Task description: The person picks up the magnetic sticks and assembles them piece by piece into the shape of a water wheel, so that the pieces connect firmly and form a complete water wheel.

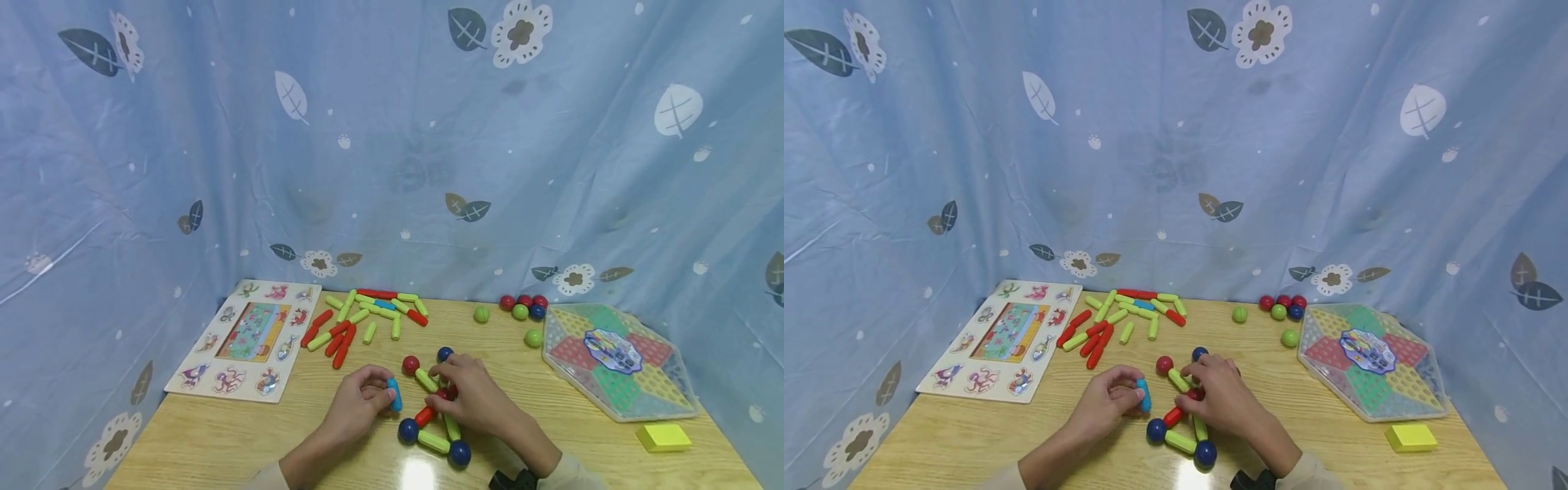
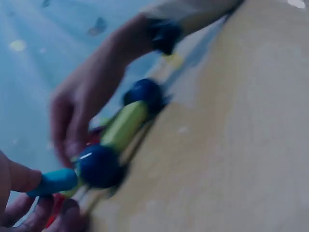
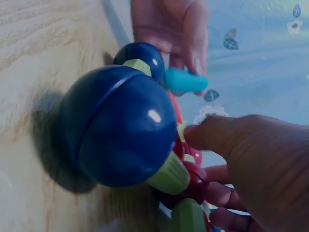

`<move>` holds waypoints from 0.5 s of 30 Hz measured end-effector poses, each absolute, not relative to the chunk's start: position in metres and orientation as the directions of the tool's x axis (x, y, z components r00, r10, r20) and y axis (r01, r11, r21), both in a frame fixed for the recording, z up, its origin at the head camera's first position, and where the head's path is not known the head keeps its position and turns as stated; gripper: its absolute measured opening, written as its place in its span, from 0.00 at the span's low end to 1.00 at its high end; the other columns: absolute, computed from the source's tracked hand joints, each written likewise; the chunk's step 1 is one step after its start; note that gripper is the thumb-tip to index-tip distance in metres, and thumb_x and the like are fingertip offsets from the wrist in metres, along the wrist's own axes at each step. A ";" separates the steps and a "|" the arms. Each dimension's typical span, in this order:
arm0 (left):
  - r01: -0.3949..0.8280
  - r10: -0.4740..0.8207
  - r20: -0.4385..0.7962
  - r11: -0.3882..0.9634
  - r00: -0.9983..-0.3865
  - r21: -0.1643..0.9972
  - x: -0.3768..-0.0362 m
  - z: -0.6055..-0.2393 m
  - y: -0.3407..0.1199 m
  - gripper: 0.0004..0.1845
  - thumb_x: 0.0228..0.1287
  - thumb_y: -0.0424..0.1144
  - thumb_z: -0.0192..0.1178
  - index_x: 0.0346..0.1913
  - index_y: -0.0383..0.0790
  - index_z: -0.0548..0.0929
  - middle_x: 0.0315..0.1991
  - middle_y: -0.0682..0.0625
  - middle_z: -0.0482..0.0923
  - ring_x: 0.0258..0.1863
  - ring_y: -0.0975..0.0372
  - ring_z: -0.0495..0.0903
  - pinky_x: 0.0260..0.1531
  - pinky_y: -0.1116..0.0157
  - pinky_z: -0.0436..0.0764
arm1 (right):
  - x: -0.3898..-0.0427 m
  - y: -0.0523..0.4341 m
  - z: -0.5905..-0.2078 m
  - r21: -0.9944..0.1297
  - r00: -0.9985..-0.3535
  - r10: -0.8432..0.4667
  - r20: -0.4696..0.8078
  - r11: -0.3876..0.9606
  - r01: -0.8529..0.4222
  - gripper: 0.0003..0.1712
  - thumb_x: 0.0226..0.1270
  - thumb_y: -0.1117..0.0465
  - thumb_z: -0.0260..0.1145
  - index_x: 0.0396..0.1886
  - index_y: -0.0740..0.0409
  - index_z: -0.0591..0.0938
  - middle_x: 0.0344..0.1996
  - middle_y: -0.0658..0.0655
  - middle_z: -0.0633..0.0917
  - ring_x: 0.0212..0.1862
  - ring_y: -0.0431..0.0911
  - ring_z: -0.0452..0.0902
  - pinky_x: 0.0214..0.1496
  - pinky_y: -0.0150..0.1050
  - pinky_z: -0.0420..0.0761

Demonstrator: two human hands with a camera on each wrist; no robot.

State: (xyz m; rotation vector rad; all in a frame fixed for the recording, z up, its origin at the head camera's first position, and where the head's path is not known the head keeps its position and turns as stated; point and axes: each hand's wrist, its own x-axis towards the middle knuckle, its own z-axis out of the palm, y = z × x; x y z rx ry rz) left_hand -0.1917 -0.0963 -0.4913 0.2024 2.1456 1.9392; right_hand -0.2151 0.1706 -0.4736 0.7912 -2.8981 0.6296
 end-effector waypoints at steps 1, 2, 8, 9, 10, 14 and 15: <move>-0.059 0.261 -0.088 0.119 -0.961 0.991 -0.189 -0.493 -0.091 0.14 0.77 0.33 0.67 0.59 0.31 0.82 0.48 0.44 0.83 0.42 0.58 0.88 0.39 0.67 0.88 | -0.216 0.170 -0.475 -0.375 -0.866 -0.466 0.180 0.781 -0.499 0.17 0.67 0.44 0.81 0.49 0.47 0.92 0.32 0.40 0.79 0.38 0.36 0.69 0.45 0.39 0.69; -0.043 0.256 -0.078 0.141 -0.964 0.989 -0.187 -0.495 -0.088 0.13 0.76 0.33 0.69 0.58 0.32 0.82 0.46 0.45 0.84 0.41 0.58 0.88 0.38 0.67 0.87 | -0.216 0.170 -0.476 -0.383 -0.867 -0.462 0.186 0.779 -0.497 0.16 0.68 0.45 0.80 0.49 0.47 0.92 0.31 0.40 0.78 0.37 0.36 0.69 0.44 0.38 0.68; -0.059 0.260 -0.105 0.182 -0.960 0.982 -0.184 -0.497 -0.084 0.10 0.75 0.31 0.68 0.54 0.33 0.84 0.40 0.45 0.85 0.33 0.59 0.89 0.29 0.67 0.87 | -0.219 0.167 -0.480 -0.407 -0.870 -0.451 0.200 0.769 -0.492 0.13 0.72 0.47 0.78 0.46 0.49 0.93 0.27 0.40 0.75 0.33 0.35 0.66 0.40 0.36 0.66; -0.078 0.270 -0.124 0.176 -0.955 0.981 -0.185 -0.496 -0.085 0.09 0.76 0.31 0.67 0.53 0.33 0.84 0.38 0.45 0.86 0.32 0.59 0.89 0.28 0.67 0.88 | -0.219 0.167 -0.481 -0.405 -0.870 -0.451 0.199 0.770 -0.492 0.13 0.72 0.47 0.78 0.45 0.49 0.94 0.26 0.40 0.74 0.33 0.35 0.66 0.40 0.36 0.66; -0.091 0.283 -0.138 0.173 -0.949 0.981 -0.185 -0.496 -0.086 0.09 0.76 0.31 0.67 0.53 0.32 0.84 0.37 0.45 0.86 0.31 0.59 0.89 0.27 0.67 0.88 | -0.219 0.166 -0.481 -0.402 -0.870 -0.451 0.199 0.772 -0.492 0.13 0.72 0.47 0.78 0.45 0.49 0.94 0.26 0.40 0.74 0.32 0.35 0.65 0.39 0.36 0.66; -0.109 0.321 -0.159 0.169 -0.934 0.980 -0.186 -0.495 -0.086 0.08 0.76 0.31 0.67 0.52 0.31 0.85 0.34 0.46 0.89 0.29 0.60 0.90 0.26 0.66 0.88 | -0.218 0.163 -0.482 -0.404 -0.875 -0.439 0.206 0.776 -0.484 0.11 0.70 0.50 0.80 0.43 0.51 0.94 0.24 0.41 0.73 0.31 0.36 0.64 0.40 0.36 0.66; -0.107 0.324 -0.160 0.173 -0.932 0.979 -0.186 -0.495 -0.085 0.09 0.76 0.31 0.68 0.53 0.30 0.85 0.34 0.47 0.89 0.28 0.60 0.89 0.25 0.65 0.88 | -0.218 0.162 -0.483 -0.400 -0.878 -0.430 0.211 0.782 -0.479 0.11 0.69 0.50 0.80 0.42 0.51 0.94 0.24 0.42 0.73 0.30 0.36 0.64 0.40 0.36 0.67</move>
